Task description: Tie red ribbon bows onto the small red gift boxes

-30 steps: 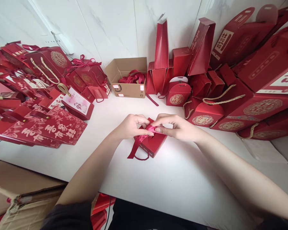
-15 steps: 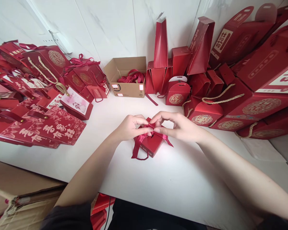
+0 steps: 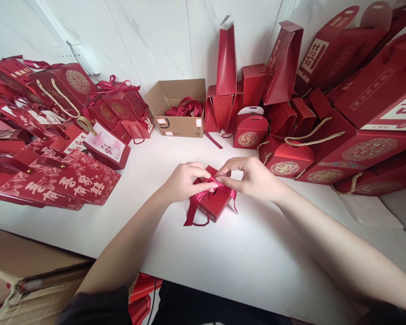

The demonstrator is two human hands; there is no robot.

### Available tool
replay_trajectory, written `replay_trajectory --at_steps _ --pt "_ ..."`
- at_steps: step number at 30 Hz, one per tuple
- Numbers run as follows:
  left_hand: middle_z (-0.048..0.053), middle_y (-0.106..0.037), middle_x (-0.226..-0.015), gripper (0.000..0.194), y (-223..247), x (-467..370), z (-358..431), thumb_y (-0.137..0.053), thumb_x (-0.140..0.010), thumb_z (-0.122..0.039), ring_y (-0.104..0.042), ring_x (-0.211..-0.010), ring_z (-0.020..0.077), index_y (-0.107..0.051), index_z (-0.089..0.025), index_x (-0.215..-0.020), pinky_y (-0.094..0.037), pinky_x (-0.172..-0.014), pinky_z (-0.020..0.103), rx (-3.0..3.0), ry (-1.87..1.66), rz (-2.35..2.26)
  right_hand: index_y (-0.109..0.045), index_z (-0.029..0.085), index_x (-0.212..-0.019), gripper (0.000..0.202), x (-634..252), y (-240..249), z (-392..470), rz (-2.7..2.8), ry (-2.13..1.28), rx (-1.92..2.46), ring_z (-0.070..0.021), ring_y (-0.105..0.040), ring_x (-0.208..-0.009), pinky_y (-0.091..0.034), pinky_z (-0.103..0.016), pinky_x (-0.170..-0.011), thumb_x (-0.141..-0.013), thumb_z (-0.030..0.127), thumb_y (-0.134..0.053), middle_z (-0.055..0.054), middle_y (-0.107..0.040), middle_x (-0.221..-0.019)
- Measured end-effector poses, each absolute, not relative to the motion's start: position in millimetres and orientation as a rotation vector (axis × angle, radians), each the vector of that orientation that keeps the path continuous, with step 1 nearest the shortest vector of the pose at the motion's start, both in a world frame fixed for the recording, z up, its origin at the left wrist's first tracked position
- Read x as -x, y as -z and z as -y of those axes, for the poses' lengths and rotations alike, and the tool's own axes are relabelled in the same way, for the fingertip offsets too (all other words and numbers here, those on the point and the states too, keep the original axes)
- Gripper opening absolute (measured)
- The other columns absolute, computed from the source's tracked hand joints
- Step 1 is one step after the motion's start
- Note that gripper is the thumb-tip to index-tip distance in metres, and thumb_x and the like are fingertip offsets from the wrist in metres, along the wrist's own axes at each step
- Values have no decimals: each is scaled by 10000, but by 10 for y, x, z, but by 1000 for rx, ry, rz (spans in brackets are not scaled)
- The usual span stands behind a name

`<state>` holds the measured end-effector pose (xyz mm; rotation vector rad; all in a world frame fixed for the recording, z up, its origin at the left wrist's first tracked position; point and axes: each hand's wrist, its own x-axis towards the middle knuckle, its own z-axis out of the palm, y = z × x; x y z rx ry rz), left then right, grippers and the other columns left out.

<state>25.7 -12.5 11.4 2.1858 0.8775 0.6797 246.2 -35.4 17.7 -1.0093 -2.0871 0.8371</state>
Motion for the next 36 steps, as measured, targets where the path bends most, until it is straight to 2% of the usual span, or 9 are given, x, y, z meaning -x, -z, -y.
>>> replay_trajectory --at_steps 4,9,11,15,20,24,27,31,36 --pt "31 -670 -735 181 -122 -260 135 -712 -826 -357 -603 -797 153 -781 -207 -749 -503 -763 274 -2203 -681 -879 -735 214 -818 140 -2438 -197 383 2124 -725 1016 -129 -615 -687 -444 -265 -696 -875 197 -609 10 -711 -777" --pt "41 -700 -768 157 -144 -260 159 -719 -819 -317 -648 -753 146 -739 -168 -775 -521 -715 273 -2067 -670 -893 -671 185 -732 92 -2399 -204 418 2167 -448 1052 -130 -578 -663 -406 -328 -850 -802 135 -639 20 -661 -704" --pt "51 -724 -777 168 -151 -262 169 -714 -825 -313 -672 -711 145 -694 -146 -831 -532 -670 265 -1917 -652 -881 -646 181 -717 87 -2412 -206 414 2161 -430 1084 -135 -570 -671 -406 -330 -848 -772 113 -637 19 -644 -705" --pt "62 -732 -780 203 -145 -263 169 -720 -822 -328 -685 -718 152 -666 -134 -852 -538 -675 267 -1841 -644 -840 -656 182 -786 74 -2452 -217 391 2134 -638 1087 -141 -594 -722 -434 -268 -710 -810 131 -607 -5 -665 -794" --pt "46 -674 -855 196 -126 -203 112 -754 -786 -348 -632 -798 153 -712 -164 -838 -496 -758 288 -2005 -643 -844 -690 199 -831 163 -2455 -234 388 2198 -743 991 -144 -600 -747 -429 -272 -724 -926 274 -581 -14 -684 -816" --pt "51 -666 -881 246 -113 -114 43 -773 -758 -378 -609 -847 179 -731 -179 -897 -475 -826 326 -1956 -619 -747 -684 198 -824 162 -2461 -241 385 2271 -768 924 -158 -585 -753 -424 -286 -724 -873 353 -677 -27 -671 -820" --pt "75 -685 -883 219 -124 -47 14 -735 -795 -386 -611 -860 192 -738 -171 -835 -469 -824 339 -1833 -660 -656 -651 191 -800 120 -2507 -280 384 2312 -779 912 -154 -565 -750 -418 -287 -717 -870 287 -669 -29 -652 -831" --pt "85 -642 -1045 229 -209 79 -1 -723 -801 -326 -593 -917 175 -677 -153 -659 -461 -841 309 -1725 -781 -678 -541 197 -731 134 -2658 -411 405 2282 -981 1015 -142 -545 -704 -412 -271 -677 -854 174 -592 3 -605 -741" --pt "33 -592 -636 369 -328 210 2 -605 -876 -416 -512 -557 116 -598 -148 -623 -422 -572 263 -1594 -519 -817 -489 214 -890 87 -2768 -530 437 1944 -1540 1081 -163 -617 -710 -457 -265 -628 -856 216 -569 -10 -644 -774"
